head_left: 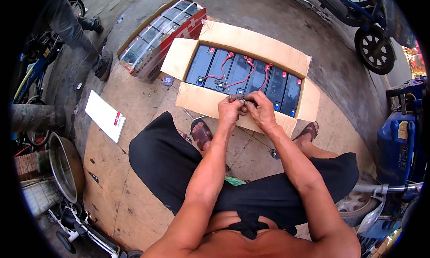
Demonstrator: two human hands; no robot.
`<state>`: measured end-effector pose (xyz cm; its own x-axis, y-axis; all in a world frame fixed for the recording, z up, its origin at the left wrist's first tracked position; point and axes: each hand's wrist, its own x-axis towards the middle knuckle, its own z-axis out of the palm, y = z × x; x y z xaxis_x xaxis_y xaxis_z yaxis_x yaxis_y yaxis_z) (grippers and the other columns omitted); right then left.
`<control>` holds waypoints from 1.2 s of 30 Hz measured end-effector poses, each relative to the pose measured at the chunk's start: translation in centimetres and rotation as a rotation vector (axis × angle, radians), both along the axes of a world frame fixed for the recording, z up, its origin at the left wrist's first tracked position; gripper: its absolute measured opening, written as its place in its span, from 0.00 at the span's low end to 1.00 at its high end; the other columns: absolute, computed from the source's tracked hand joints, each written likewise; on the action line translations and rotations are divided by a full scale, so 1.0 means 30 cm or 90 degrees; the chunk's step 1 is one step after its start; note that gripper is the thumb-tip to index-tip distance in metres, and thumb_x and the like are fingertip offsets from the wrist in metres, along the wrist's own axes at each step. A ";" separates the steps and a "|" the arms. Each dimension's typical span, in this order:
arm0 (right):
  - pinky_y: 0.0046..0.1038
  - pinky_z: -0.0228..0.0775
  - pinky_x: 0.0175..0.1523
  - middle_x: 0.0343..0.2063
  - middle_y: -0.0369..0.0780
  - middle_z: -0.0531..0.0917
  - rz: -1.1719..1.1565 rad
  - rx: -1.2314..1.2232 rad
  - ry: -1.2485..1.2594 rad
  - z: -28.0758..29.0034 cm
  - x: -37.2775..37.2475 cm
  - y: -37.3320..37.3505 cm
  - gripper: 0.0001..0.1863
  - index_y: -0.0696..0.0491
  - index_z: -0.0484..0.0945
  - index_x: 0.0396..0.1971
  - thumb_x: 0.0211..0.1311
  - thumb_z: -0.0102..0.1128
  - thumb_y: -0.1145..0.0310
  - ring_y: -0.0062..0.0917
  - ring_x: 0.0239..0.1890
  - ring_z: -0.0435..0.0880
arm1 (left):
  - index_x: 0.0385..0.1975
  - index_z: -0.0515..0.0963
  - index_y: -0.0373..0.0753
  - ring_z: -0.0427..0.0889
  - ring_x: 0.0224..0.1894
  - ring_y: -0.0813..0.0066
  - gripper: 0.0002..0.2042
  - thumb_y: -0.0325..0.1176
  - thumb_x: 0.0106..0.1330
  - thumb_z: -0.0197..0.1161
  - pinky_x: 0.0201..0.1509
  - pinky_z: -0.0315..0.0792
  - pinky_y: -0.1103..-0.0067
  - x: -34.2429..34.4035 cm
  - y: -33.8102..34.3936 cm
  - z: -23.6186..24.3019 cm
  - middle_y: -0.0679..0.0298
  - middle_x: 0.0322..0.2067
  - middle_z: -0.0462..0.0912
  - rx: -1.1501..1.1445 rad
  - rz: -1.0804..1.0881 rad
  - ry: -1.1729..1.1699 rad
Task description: The person connects batteries in a box by attaching wires to the terminals and fastening screws with a screwdriver.
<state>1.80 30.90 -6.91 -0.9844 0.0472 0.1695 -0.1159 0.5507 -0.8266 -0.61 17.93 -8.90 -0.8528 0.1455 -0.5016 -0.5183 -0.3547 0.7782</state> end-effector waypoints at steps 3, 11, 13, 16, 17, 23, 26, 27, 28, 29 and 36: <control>0.28 0.70 0.42 0.31 0.41 0.77 -0.017 -0.088 -0.094 -0.007 -0.009 0.012 0.06 0.56 0.77 0.32 0.53 0.58 0.78 0.30 0.35 0.79 | 0.37 0.78 0.31 0.77 0.19 0.79 0.10 0.25 0.56 0.58 0.20 0.69 0.85 -0.004 0.002 -0.012 0.63 0.22 0.80 0.005 -0.009 0.004; 0.26 0.69 0.44 0.32 0.41 0.76 -0.013 -0.157 -0.180 -0.022 -0.027 0.032 0.06 0.59 0.77 0.32 0.53 0.59 0.77 0.28 0.36 0.78 | 0.40 0.77 0.30 0.78 0.21 0.79 0.12 0.26 0.56 0.58 0.22 0.67 0.86 -0.004 0.001 -0.006 0.63 0.25 0.81 0.002 -0.032 0.010; 0.27 0.70 0.43 0.32 0.41 0.77 -0.009 -0.110 -0.109 -0.013 -0.012 0.019 0.07 0.58 0.77 0.33 0.54 0.58 0.77 0.29 0.36 0.79 | 0.40 0.77 0.31 0.78 0.21 0.79 0.12 0.26 0.57 0.58 0.21 0.66 0.86 -0.004 -0.002 -0.004 0.63 0.24 0.81 -0.002 -0.044 0.002; 0.27 0.71 0.41 0.32 0.41 0.79 -0.024 -0.030 -0.027 0.008 0.005 -0.005 0.08 0.57 0.78 0.35 0.54 0.58 0.77 0.30 0.35 0.81 | 0.37 0.77 0.30 0.77 0.20 0.80 0.10 0.25 0.56 0.58 0.21 0.70 0.86 -0.007 -0.004 0.001 0.63 0.24 0.80 0.002 -0.027 -0.012; 0.27 0.71 0.41 0.32 0.41 0.79 -0.025 -0.030 -0.028 0.004 0.012 -0.010 0.08 0.57 0.78 0.35 0.54 0.58 0.77 0.30 0.35 0.81 | 0.37 0.77 0.30 0.77 0.20 0.80 0.10 0.25 0.56 0.58 0.21 0.70 0.86 -0.007 -0.005 0.000 0.63 0.24 0.80 0.002 -0.028 -0.013; 0.25 0.71 0.40 0.32 0.40 0.80 -0.086 -0.160 -0.126 0.014 0.009 -0.009 0.08 0.58 0.79 0.35 0.54 0.60 0.76 0.28 0.34 0.80 | 0.39 0.77 0.31 0.77 0.19 0.81 0.11 0.26 0.56 0.58 0.19 0.67 0.87 -0.003 0.000 0.006 0.64 0.23 0.80 0.012 -0.013 -0.021; 0.25 0.71 0.40 0.31 0.40 0.80 -0.058 -0.158 -0.153 0.000 0.001 0.012 0.07 0.58 0.79 0.35 0.54 0.60 0.77 0.26 0.33 0.80 | 0.38 0.77 0.31 0.77 0.19 0.80 0.11 0.26 0.56 0.58 0.19 0.68 0.86 0.004 -0.005 -0.006 0.63 0.24 0.80 -0.001 -0.028 -0.020; 0.25 0.71 0.40 0.31 0.40 0.80 -0.043 -0.133 -0.144 0.000 0.003 0.015 0.07 0.57 0.80 0.35 0.54 0.60 0.76 0.27 0.33 0.80 | 0.39 0.77 0.32 0.78 0.20 0.80 0.11 0.26 0.56 0.58 0.18 0.66 0.87 0.008 -0.006 -0.012 0.64 0.23 0.81 -0.009 -0.034 -0.013; 0.26 0.71 0.40 0.31 0.40 0.80 -0.028 -0.106 -0.134 0.002 0.003 0.019 0.08 0.57 0.80 0.35 0.54 0.60 0.76 0.28 0.33 0.81 | 0.39 0.77 0.33 0.78 0.20 0.80 0.11 0.27 0.56 0.58 0.18 0.63 0.87 0.009 -0.004 -0.012 0.64 0.23 0.81 -0.018 -0.041 -0.006; 0.26 0.71 0.40 0.31 0.40 0.80 -0.028 -0.106 -0.135 0.001 0.002 0.024 0.08 0.57 0.80 0.35 0.54 0.60 0.76 0.28 0.33 0.81 | 0.39 0.77 0.33 0.78 0.20 0.80 0.11 0.27 0.56 0.58 0.18 0.63 0.87 0.008 -0.003 -0.013 0.64 0.23 0.81 -0.017 -0.041 -0.006; 0.32 0.72 0.36 0.30 0.39 0.80 0.012 0.126 0.025 0.025 -0.016 0.008 0.04 0.51 0.80 0.30 0.53 0.58 0.73 0.36 0.32 0.80 | 0.38 0.78 0.31 0.77 0.20 0.79 0.10 0.25 0.56 0.57 0.19 0.66 0.85 -0.019 0.015 -0.016 0.63 0.23 0.81 -0.023 -0.040 -0.002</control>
